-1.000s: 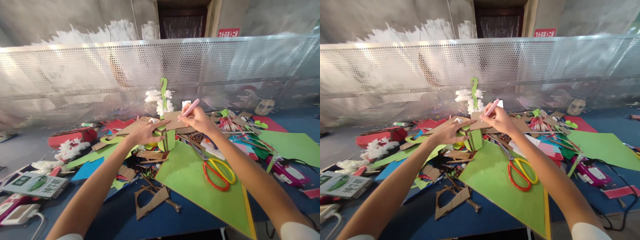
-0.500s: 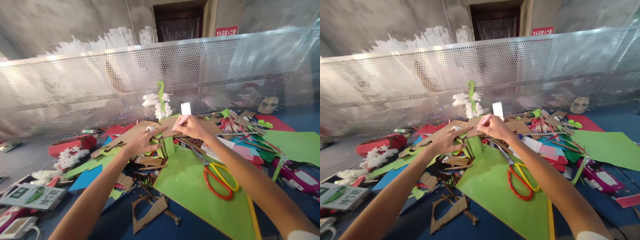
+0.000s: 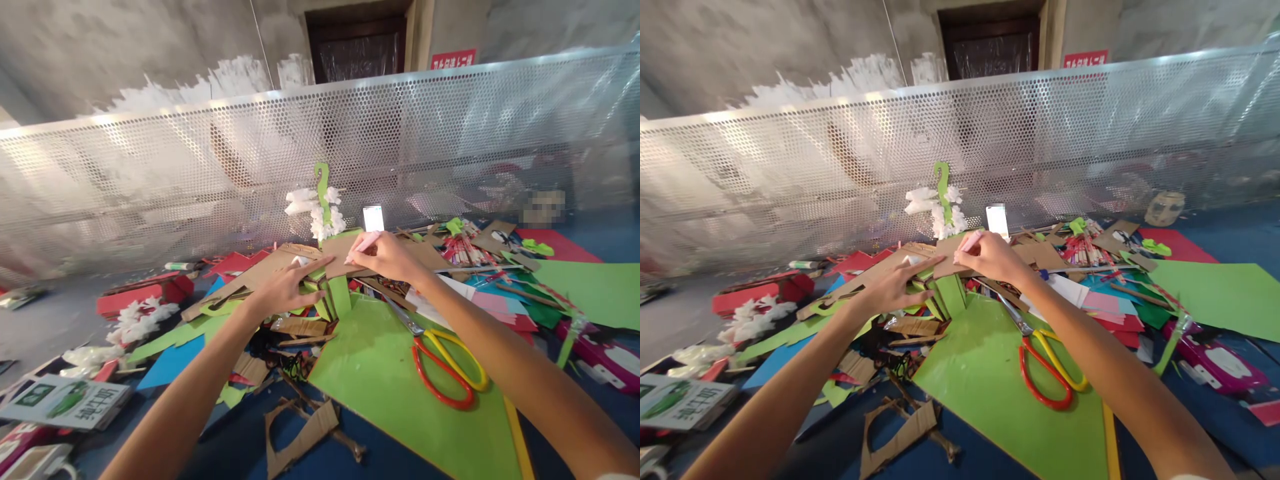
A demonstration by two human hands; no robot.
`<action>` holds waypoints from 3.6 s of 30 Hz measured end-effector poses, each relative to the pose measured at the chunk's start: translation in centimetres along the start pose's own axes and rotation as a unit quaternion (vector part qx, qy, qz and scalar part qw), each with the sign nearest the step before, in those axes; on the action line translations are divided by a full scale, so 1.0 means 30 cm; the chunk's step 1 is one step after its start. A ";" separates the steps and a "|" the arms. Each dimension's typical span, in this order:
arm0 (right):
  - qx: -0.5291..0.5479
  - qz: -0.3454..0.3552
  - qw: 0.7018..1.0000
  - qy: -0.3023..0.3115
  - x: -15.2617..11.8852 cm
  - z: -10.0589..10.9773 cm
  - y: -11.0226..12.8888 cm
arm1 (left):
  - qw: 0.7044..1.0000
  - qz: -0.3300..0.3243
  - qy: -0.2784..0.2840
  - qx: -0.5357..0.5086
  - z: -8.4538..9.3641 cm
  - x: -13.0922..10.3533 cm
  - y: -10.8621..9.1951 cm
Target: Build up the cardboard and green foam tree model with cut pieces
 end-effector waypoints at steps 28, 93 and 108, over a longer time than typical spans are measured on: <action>0.068 -0.026 0.997 0.038 -0.001 -0.009 -0.018 | 0.999 0.028 -0.001 0.029 0.003 0.000 -0.011; -0.156 0.126 0.951 -0.235 -0.293 0.155 0.038 | 0.966 0.001 -0.073 0.246 -0.112 -0.125 -0.193; -0.017 0.078 0.996 -0.048 -0.358 0.063 0.096 | 0.954 -0.021 -0.129 0.271 -0.116 -0.132 -0.188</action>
Point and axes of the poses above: each hand's wrist, its own x-axis towards the middle knuckle, its own z-axis out of the back of the hand, y = z × x, the point moved 4 cm from there along x, towards the middle knuckle, and after that the axes turned 8 degrees about -y, right-handed, at the moved point
